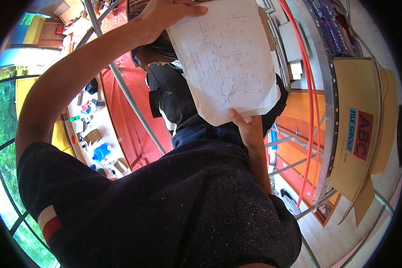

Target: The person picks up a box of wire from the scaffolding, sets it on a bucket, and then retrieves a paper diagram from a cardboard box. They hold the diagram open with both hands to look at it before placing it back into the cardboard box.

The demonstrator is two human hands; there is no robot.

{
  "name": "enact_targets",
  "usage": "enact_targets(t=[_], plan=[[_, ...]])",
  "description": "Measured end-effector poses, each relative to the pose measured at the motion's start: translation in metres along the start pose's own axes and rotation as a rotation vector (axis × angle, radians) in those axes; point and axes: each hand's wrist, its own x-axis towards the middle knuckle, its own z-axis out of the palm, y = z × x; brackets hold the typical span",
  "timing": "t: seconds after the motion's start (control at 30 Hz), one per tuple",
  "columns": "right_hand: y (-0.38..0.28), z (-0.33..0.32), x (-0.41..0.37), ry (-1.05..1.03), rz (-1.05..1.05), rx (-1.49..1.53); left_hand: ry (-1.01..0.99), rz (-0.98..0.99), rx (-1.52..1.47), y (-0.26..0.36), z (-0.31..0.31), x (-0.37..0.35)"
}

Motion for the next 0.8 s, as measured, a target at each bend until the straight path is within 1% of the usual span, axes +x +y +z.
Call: enact_targets(t=[0.17, 0.27, 0.8], plan=[[0.0, -0.0002, -0.0004, -0.001, 0.009, 0.004, 0.025, -0.012, 0.009, 0.0017, 0.0013, -0.0013], [0.0005, -0.0007, 0.0, -0.007, 0.007, 0.016, -0.008, 0.028, -0.028, -0.0023, -0.0005, 0.0005], [0.0031, -0.0005, 0.0001, -0.015, 0.003, 0.027, 0.008, -0.006, 0.005, 0.0008, 0.0012, -0.001]])
